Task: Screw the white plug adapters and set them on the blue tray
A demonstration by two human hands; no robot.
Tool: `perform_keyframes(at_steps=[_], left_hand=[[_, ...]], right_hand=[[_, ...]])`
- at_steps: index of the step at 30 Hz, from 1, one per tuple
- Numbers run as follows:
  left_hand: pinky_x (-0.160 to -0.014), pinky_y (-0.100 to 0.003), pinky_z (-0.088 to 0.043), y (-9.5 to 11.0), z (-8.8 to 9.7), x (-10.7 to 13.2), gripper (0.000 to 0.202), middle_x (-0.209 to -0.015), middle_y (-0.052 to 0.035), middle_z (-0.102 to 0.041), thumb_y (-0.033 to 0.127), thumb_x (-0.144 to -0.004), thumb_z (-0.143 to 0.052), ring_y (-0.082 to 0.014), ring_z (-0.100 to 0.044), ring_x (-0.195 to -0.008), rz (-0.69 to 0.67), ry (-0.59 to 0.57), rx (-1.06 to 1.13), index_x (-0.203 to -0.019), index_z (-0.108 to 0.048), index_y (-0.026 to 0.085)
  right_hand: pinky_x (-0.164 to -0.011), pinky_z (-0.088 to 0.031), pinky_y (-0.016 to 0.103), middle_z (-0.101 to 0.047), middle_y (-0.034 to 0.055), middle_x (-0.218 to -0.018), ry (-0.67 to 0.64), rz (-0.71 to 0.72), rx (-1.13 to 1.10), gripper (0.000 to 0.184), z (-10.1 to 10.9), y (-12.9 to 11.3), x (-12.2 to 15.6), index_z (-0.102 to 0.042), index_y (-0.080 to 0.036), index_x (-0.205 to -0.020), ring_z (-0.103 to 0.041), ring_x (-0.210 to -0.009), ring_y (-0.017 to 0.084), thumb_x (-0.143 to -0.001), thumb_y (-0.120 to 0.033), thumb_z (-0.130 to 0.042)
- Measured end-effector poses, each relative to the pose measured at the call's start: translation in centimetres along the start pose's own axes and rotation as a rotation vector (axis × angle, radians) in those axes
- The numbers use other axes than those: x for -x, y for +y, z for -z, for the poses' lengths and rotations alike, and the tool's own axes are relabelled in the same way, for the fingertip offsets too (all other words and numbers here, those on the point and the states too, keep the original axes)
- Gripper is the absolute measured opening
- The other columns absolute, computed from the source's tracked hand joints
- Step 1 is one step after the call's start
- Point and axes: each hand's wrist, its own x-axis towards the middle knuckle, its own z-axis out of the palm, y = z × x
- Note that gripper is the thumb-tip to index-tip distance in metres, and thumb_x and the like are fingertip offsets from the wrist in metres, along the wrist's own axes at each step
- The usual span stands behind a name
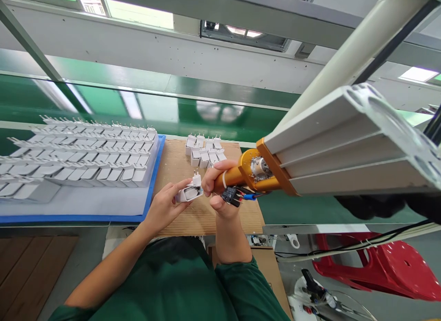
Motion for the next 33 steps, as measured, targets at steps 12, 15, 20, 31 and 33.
perform_keyframes(at_steps=[12,15,20,31,33], left_hand=[[-0.074,-0.028,-0.051,0.1,0.2,0.1,0.049,-0.091,-0.0021,-0.07,0.028,-0.092,-0.068,-0.0179,-0.06,-0.076,0.013,0.002,0.004,-0.139,-0.058,0.025],[-0.075,-0.028,-0.051,0.1,0.2,0.1,0.048,-0.092,-0.0021,-0.07,0.029,-0.092,-0.068,-0.0178,-0.06,-0.076,0.013,0.006,0.012,-0.139,-0.059,0.026],[-0.075,-0.028,-0.051,0.1,0.3,0.2,0.048,-0.093,-0.0023,-0.071,0.03,-0.092,-0.068,-0.0178,-0.061,-0.077,0.022,0.001,0.03,-0.139,-0.059,0.026],[-0.075,-0.028,-0.058,-0.6,-1.6,0.4,0.046,-0.114,-0.0055,-0.074,0.027,-0.084,-0.071,-0.0197,-0.069,-0.092,0.259,-0.022,0.478,-0.129,-0.063,0.024],[-0.074,-0.027,-0.059,-0.5,-2.4,0.4,0.049,-0.116,-0.0062,-0.074,0.03,-0.082,-0.073,-0.02,-0.071,-0.096,0.319,-0.029,0.644,-0.129,-0.061,0.022]], right_hand=[[-0.032,-0.027,0.026,-0.043,-0.0077,-0.058,0.006,0.003,-0.041,0.041,-0.4,-0.3,0.0,-0.063,-0.035,-0.112,-0.032,-0.037,0.01,-0.081,-0.059,-0.073],[-0.033,-0.028,0.027,-0.043,-0.0077,-0.058,0.008,-0.016,-0.036,0.04,-0.5,-0.3,0.0,-0.062,-0.036,-0.112,-0.033,-0.038,0.011,-0.081,-0.059,-0.072],[-0.032,-0.028,0.027,-0.044,-0.0082,-0.058,0.002,0.005,-0.037,0.043,-0.4,0.0,0.1,-0.061,-0.036,-0.112,-0.032,-0.037,0.01,-0.079,-0.062,-0.073],[-0.032,-0.031,0.024,-0.045,-0.0097,-0.058,0.028,0.01,-0.003,0.048,-1.3,-0.6,0.2,-0.058,-0.034,-0.111,-0.031,-0.036,0.01,-0.079,-0.068,-0.069],[-0.031,-0.031,0.025,-0.042,-0.0102,-0.057,0.021,0.025,-0.022,0.047,-1.9,-0.5,0.1,-0.057,-0.035,-0.111,-0.029,-0.035,0.009,-0.08,-0.069,-0.068]])
